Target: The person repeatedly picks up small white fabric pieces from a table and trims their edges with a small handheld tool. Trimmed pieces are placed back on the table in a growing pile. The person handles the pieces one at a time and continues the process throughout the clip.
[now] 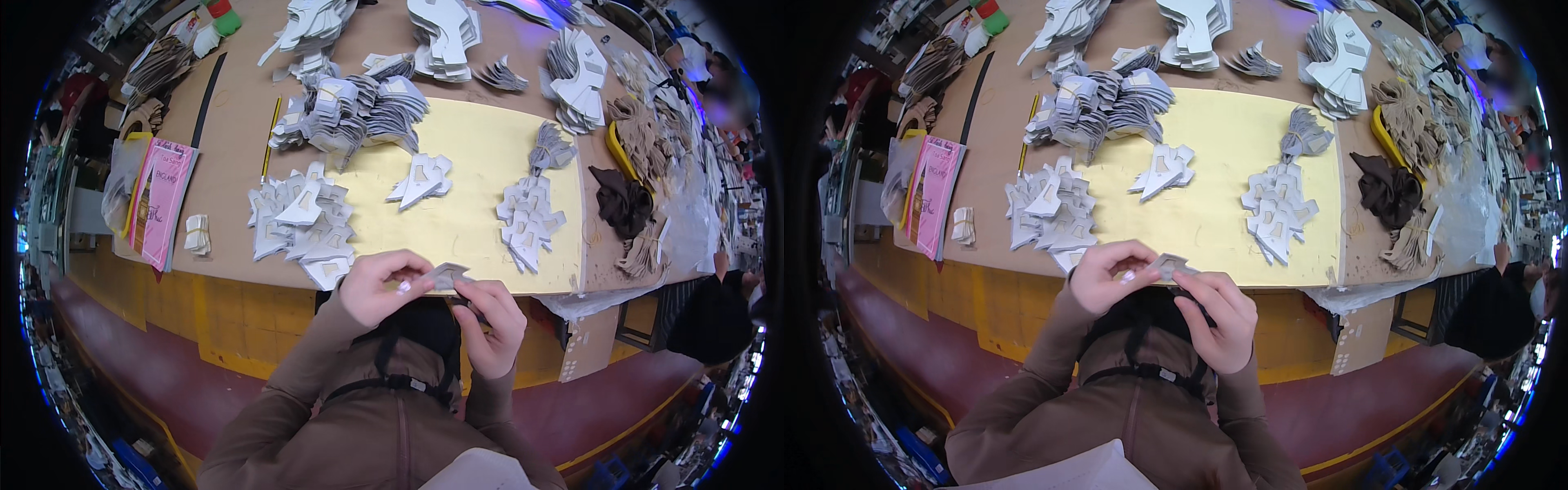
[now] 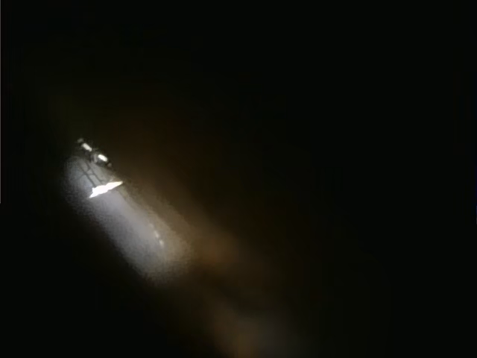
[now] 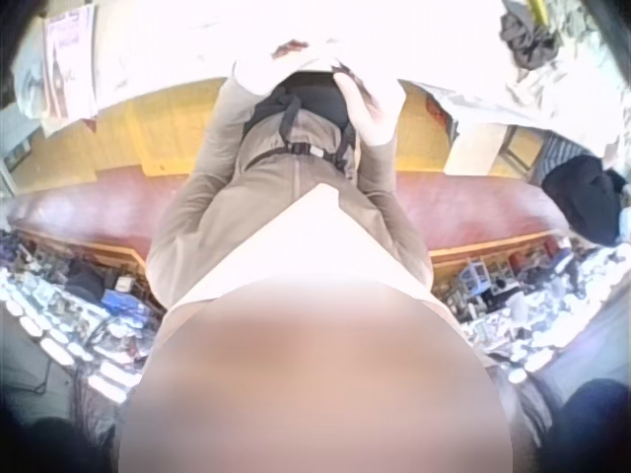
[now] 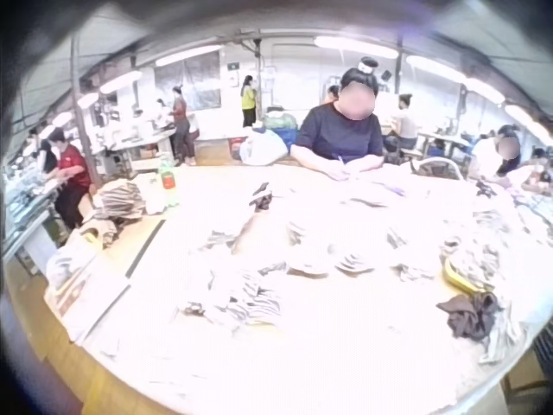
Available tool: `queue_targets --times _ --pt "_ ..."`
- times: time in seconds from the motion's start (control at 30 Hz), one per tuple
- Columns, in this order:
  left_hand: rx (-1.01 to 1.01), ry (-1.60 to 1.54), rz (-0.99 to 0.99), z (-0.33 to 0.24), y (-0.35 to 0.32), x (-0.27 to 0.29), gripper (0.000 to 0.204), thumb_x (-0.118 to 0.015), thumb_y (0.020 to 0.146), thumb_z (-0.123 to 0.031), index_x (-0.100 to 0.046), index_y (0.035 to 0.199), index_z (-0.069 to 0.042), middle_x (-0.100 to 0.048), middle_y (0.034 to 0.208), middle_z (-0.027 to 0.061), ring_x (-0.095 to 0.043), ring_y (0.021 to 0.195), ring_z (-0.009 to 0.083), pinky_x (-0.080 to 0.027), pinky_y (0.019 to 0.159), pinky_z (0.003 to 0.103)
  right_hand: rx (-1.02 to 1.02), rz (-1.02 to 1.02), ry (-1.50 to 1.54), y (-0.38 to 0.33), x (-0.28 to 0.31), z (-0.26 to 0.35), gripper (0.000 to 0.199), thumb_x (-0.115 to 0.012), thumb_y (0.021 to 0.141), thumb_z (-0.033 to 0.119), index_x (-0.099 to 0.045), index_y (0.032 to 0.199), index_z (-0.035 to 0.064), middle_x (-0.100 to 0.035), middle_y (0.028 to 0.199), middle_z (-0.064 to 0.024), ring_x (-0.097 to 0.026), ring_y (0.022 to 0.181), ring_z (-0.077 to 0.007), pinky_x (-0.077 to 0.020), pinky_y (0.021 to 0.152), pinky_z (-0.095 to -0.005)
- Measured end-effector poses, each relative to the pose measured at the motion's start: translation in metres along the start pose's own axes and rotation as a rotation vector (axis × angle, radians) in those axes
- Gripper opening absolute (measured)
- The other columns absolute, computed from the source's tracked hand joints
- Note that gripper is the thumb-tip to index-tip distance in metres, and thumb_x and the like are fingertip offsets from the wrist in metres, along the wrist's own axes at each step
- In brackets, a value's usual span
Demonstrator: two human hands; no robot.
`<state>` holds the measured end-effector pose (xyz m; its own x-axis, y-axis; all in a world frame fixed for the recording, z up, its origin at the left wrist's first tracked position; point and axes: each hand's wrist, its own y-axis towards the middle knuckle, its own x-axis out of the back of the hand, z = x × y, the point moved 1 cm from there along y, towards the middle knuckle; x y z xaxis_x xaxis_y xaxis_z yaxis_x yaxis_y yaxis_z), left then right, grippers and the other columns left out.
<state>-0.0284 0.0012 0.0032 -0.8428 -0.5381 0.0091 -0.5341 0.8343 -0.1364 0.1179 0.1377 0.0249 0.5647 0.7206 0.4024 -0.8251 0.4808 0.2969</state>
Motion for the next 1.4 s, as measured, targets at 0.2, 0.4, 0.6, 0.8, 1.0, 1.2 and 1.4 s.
queue_targets --times 0.2,0.4,0.6,0.8,1.0,1.2,1.4 --pt "0.122 -0.335 0.036 -0.015 -0.02 0.011 0.016 -0.07 0.088 0.001 -0.066 0.101 0.008 -0.066 0.093 0.0058 -0.061 0.085 0.0081 -0.049 0.076 0.021 0.26 -0.021 -0.168 0.007 -0.011 -0.001 0.035 -0.076 0.073 -0.001 -0.073 0.107 0.0044 -0.066 0.086 -0.0067 -0.063 0.067 -0.0213 -0.0481 0.056 -0.0304" --pt "0.169 -0.356 0.106 -0.012 -0.023 0.015 0.018 -0.07 0.091 -0.004 -0.066 0.105 0.006 -0.067 0.092 0.0037 -0.059 0.081 0.0047 -0.049 0.072 0.02 0.356 0.013 -0.181 0.004 -0.011 0.003 0.035 -0.077 0.072 -0.001 -0.073 0.106 0.0034 -0.065 0.084 -0.0053 -0.061 0.063 -0.0188 -0.0457 0.053 -0.0292" --pt "0.084 -0.429 0.111 -0.013 -0.027 0.01 0.018 -0.068 0.093 -0.006 -0.065 0.107 0.006 -0.067 0.092 0.0034 -0.06 0.082 0.0041 -0.048 0.072 0.02 0.352 0.024 -0.122 0.003 -0.016 0.002 0.036 -0.078 0.071 -0.003 -0.073 0.107 0.0014 -0.064 0.083 -0.0071 -0.062 0.063 -0.0186 -0.0472 0.052 -0.029" --pt "0.147 -0.474 0.087 -0.017 -0.027 0.008 0.015 -0.067 0.09 0.003 -0.065 0.103 0.01 -0.065 0.094 0.0068 -0.06 0.084 0.0079 -0.048 0.073 0.021 0.349 0.015 -0.105 0.002 -0.018 0.0 0.038 -0.077 0.07 -0.003 -0.073 0.108 0.0007 -0.064 0.083 -0.0074 -0.063 0.064 -0.0181 -0.0482 0.053 -0.0288" --pt "0.221 -0.504 0.093 -0.013 -0.028 0.009 0.014 -0.067 0.09 0.003 -0.065 0.102 0.01 -0.067 0.097 0.0087 -0.063 0.088 0.0098 -0.051 0.077 0.022 0.38 -0.002 -0.114 0.0 -0.016 -0.001 0.042 -0.074 0.064 -0.007 -0.074 0.105 0.0019 -0.064 0.083 -0.0079 -0.06 0.06 -0.0176 -0.0458 0.051 -0.028" --pt "0.171 -0.422 0.092 -0.01 -0.028 0.006 0.019 -0.068 0.094 -0.007 -0.065 0.106 0.006 -0.068 0.091 0.0045 -0.061 0.081 0.004 -0.048 0.071 0.018 0.41 -0.065 -0.119 -0.002 -0.015 -0.005 0.041 -0.069 0.061 -0.007 -0.076 0.1 0.0026 -0.066 0.083 -0.0094 -0.057 0.055 -0.0173 -0.0431 0.048 -0.0277" --pt "0.12 -0.354 -0.025 -0.009 -0.027 0.002 0.017 -0.067 0.094 -0.008 -0.065 0.104 0.005 -0.067 0.09 0.0035 -0.06 0.081 0.0052 -0.049 0.074 0.02 0.207 -0.205 0.088 -0.002 -0.017 0.0 0.029 -0.067 0.079 -0.005 -0.07 0.107 -0.0031 -0.066 0.084 -0.0128 -0.06 0.062 -0.0207 -0.0474 0.056 -0.0278"
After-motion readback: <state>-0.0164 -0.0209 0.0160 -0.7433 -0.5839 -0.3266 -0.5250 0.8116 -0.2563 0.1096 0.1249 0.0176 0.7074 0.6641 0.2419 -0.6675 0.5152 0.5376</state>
